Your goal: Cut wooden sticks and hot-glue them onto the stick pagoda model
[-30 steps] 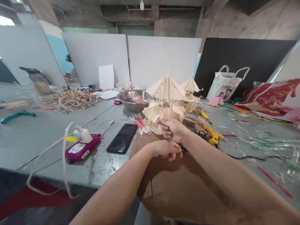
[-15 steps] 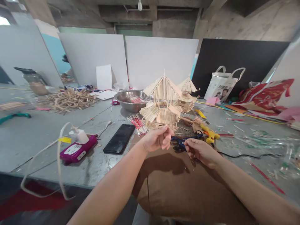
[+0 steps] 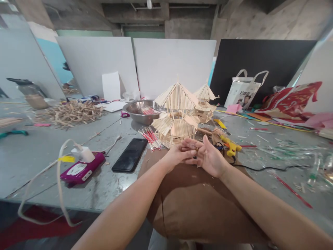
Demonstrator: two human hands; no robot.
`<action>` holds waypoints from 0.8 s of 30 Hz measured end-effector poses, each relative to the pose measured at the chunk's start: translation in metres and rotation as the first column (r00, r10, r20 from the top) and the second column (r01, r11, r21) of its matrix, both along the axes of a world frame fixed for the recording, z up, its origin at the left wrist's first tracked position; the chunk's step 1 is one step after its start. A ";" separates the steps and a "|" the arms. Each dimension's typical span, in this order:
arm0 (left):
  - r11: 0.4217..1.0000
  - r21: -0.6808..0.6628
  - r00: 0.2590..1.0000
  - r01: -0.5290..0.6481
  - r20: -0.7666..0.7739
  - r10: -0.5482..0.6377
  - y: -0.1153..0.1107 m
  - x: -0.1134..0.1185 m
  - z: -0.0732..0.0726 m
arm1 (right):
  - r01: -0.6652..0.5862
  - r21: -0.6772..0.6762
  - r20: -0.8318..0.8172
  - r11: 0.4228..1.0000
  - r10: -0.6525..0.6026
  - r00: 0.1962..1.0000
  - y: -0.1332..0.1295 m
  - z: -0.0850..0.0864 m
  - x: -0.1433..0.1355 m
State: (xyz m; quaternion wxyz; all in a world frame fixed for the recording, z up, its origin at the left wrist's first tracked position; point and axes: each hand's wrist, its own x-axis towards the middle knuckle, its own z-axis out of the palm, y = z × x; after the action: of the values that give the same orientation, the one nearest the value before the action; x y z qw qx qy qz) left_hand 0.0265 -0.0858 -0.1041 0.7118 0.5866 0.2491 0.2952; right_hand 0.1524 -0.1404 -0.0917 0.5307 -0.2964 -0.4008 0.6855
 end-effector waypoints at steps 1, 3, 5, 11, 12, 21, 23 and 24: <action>0.999 0.021 0.999 -0.033 -0.002 0.033 0.000 0.001 0.000 | 0.029 -0.001 0.032 1.000 -0.029 0.999 0.000 0.000 -0.003; 0.993 0.073 0.995 -0.096 -0.015 0.097 0.000 0.004 -0.003 | 0.079 0.016 0.100 0.997 -0.080 0.992 -0.001 0.000 -0.009; 0.984 0.091 0.987 -0.156 -0.020 0.158 0.002 0.005 -0.006 | 0.110 0.048 0.158 0.993 -0.117 0.981 0.000 0.000 -0.013; 0.935 -0.085 0.904 -0.344 0.239 0.354 0.015 -0.002 0.000 | 0.197 -0.089 0.150 0.976 -0.183 0.972 0.005 0.001 0.010; 0.934 -0.122 0.889 -0.335 0.288 0.357 0.017 -0.004 0.003 | 0.211 -0.118 0.140 0.970 -0.194 0.971 0.005 0.000 0.017; 0.974 -0.224 0.924 -0.026 0.366 0.109 0.011 -0.003 0.002 | 0.334 0.080 -0.129 0.939 -0.322 0.938 0.005 0.012 0.019; 0.969 -0.239 0.940 0.066 0.341 0.020 0.007 0.001 -0.003 | 0.310 0.128 -0.150 0.942 -0.291 0.945 0.009 0.018 0.007; 0.963 -0.245 0.943 0.113 0.333 -0.026 0.005 0.002 -0.004 | 0.297 0.149 -0.152 0.943 -0.275 0.949 0.012 0.021 0.001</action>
State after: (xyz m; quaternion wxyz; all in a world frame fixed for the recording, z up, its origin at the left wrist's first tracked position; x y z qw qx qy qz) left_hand 0.0282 -0.0808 -0.1085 0.8242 0.4394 0.1433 0.3272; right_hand 0.1530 -0.1285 -0.0710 0.6728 -0.2601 -0.3755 0.5820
